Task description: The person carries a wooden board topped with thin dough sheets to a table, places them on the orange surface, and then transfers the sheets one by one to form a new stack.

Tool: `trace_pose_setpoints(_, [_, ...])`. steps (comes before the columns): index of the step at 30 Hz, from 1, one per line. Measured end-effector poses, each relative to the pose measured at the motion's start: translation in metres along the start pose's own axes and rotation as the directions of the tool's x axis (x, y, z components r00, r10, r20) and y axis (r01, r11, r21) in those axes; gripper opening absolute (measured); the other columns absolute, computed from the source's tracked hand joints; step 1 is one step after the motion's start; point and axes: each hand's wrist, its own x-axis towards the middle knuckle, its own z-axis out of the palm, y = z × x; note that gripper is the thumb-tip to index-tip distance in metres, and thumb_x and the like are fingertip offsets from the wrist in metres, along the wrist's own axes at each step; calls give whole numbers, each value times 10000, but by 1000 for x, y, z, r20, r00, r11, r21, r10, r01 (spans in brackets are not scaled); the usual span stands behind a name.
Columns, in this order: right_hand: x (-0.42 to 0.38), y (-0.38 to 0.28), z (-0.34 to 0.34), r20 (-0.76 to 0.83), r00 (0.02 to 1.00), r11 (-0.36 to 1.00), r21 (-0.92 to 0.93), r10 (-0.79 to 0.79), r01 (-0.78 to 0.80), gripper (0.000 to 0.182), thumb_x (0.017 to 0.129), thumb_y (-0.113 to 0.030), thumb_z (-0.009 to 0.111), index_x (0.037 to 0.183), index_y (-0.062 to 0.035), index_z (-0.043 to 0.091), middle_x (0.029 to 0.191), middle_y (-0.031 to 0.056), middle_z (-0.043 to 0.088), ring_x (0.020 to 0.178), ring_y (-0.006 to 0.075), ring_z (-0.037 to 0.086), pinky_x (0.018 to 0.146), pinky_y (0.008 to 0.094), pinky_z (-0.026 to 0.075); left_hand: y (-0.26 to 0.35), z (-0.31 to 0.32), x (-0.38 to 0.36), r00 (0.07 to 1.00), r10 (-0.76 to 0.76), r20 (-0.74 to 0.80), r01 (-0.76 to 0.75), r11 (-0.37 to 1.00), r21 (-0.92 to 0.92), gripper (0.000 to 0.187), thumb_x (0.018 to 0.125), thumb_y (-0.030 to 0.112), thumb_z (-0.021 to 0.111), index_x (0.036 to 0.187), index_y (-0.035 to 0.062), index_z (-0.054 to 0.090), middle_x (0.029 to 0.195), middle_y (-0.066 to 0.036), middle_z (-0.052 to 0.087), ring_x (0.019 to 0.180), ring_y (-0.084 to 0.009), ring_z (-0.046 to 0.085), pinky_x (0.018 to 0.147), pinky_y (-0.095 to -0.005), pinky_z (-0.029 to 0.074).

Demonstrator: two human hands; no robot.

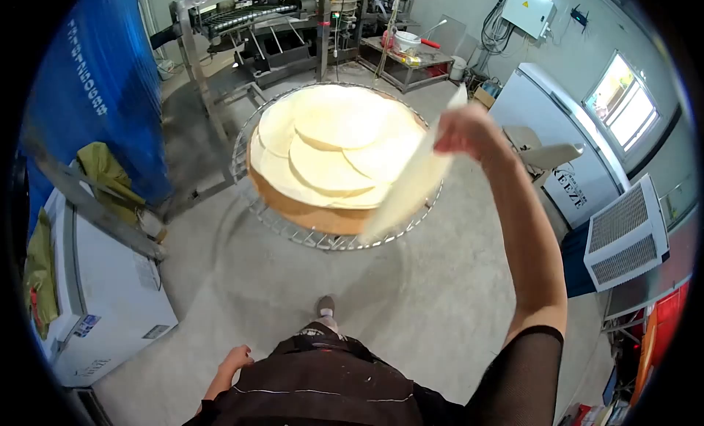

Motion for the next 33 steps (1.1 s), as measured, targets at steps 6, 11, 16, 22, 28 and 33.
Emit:
trace_pose_setpoints(6, [118,-12,-46,-40,992,890,439,-119,124,144,721,-156,503,765,-19,516,764,102,574,694,220,583,630,353,502,97,-80,67,984,84,-156,-103,987,-121,403,620,176,554,984,9,506,913,-188,556,870,-341,517,740,-392,426])
trace_pose_setpoints(11, [211,136,-35,169,982,873,464,80,-151,272,693,-146,534,888,37,483,791,115,550,691,251,571,656,359,479,159,-127,131,963,30,-268,-107,954,-280,412,614,196,584,967,0,504,849,-171,572,801,-305,551,695,-354,439])
trace_pose_setpoints(16, [222,272,-2,368,786,797,166,497,-581,382,774,-333,530,844,41,498,760,111,552,595,215,584,524,273,482,265,-145,175,991,-6,-131,-113,466,-878,306,671,95,609,940,0,501,821,-106,583,742,-203,573,631,-307,472])
trace_pose_setpoints(22, [207,435,-165,63,738,691,307,672,-655,159,761,-200,481,728,-50,521,677,84,580,571,190,581,512,279,482,436,-103,211,987,9,160,142,-512,-847,267,680,-34,521,937,-30,451,889,-186,516,831,-299,522,767,-395,448])
trace_pose_setpoints(28, [225,450,-230,82,754,684,366,652,-631,152,759,-165,499,813,-26,523,749,107,581,615,202,583,533,291,485,545,-88,255,958,-93,270,122,-721,-682,146,641,-37,481,779,-74,453,983,-261,440,950,-380,445,842,-473,393])
trace_pose_setpoints(33, [298,455,-185,-67,928,827,481,368,-293,263,791,-252,496,597,-86,434,532,26,466,426,108,437,403,236,378,530,-53,270,875,-152,459,270,-635,-724,101,600,37,503,664,-17,447,788,-238,476,720,-401,498,681,-555,436])
